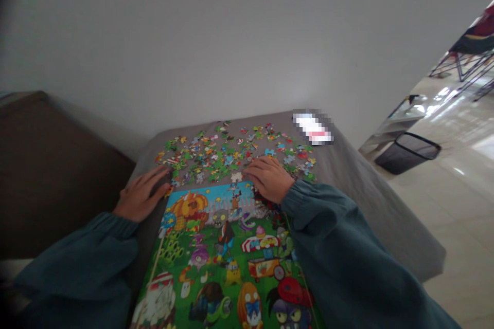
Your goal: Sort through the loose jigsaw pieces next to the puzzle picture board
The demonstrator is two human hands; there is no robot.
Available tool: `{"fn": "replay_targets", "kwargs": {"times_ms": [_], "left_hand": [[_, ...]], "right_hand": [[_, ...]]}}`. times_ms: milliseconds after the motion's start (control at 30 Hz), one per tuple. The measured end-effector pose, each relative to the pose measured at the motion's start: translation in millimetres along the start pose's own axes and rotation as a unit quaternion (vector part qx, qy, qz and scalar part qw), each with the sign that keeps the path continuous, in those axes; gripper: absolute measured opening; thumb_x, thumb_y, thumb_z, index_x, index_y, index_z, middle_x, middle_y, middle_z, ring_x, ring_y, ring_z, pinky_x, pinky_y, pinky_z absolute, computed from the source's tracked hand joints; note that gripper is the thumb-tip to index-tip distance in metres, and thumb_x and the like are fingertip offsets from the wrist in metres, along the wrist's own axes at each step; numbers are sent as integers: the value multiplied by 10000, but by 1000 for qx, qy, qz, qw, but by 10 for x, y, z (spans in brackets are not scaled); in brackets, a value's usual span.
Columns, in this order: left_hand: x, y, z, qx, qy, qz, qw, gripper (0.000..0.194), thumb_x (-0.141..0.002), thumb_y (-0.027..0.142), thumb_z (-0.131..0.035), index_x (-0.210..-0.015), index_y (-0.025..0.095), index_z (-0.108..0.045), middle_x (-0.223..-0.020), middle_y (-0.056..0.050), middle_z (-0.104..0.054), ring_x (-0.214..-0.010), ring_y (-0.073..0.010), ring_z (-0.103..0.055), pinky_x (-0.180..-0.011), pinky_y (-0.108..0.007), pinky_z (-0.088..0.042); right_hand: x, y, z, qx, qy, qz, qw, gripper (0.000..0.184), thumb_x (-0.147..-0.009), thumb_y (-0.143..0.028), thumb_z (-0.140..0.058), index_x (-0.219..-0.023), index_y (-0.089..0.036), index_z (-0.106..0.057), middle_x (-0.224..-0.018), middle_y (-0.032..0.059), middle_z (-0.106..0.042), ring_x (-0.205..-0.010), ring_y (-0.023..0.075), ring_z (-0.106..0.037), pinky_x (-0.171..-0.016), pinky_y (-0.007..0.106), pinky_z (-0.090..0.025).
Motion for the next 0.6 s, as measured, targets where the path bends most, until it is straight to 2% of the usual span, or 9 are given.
{"fn": "replay_targets", "kwargs": {"times_ms": [100, 200, 333, 467, 600], "left_hand": [[-12, -31, -22, 2, -10, -20, 1000, 655, -995, 555, -306, -1541, 264, -522, -1655, -73, -460, -1523, -377, -394, -1180, -673, -348], [-38, -94, -35, 10, 11, -34, 999, 653, -991, 564, -306, -1511, 258, -557, -1616, -89, -512, -1487, -381, -448, -1180, -680, -352], [-176, -96, 11, 28, 29, -120, 992, 706, -971, 584, -328, -1469, 154, -584, -1589, -153, -532, -1458, -335, -502, -1237, -543, -373], [-472, 103, 85, -11, 3, -180, 984, 693, -982, 576, -325, -1469, 155, -583, -1629, -141, -485, -1490, -316, -475, -1253, -514, -365], [-751, 423, 30, -31, -24, -193, 980, 685, -985, 546, -368, -1514, 146, -541, -1653, -122, -454, -1528, -278, -430, -1281, -460, -322]], "right_hand": [[-3, 10, 2, -5, 8, 10, 1000, 316, -1045, -221, -495, -1253, -225, -734, -1217, 99, -751, -1195, 271, -606, -1064, 499, -467], [-7, 11, 1, -8, 18, 17, 1000, 316, -1030, -196, -493, -1211, -202, -752, -1178, 104, -761, -1163, 273, -618, -1054, 492, -473], [-13, 13, 7, -20, 33, 15, 999, 322, -997, -152, -502, -1175, -209, -764, -1138, 99, -768, -1124, 258, -637, -1030, 471, -488], [-11, 26, 7, -37, 40, 18, 998, 313, -974, -136, -520, -1146, -210, -771, -1098, 95, -770, -1078, 247, -647, -999, 452, -502], [-10, 46, -11, -44, 38, 17, 998, 302, -970, -130, -531, -1136, -196, -775, -1079, 100, -771, -1049, 246, -650, -990, 444, -504]]}}
Point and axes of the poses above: each hand's wrist, its own x-axis away from the middle knuckle, its own z-axis out of the back of the hand, y = z × x, the point moved 1 cm from there along -x, towards the middle knuckle
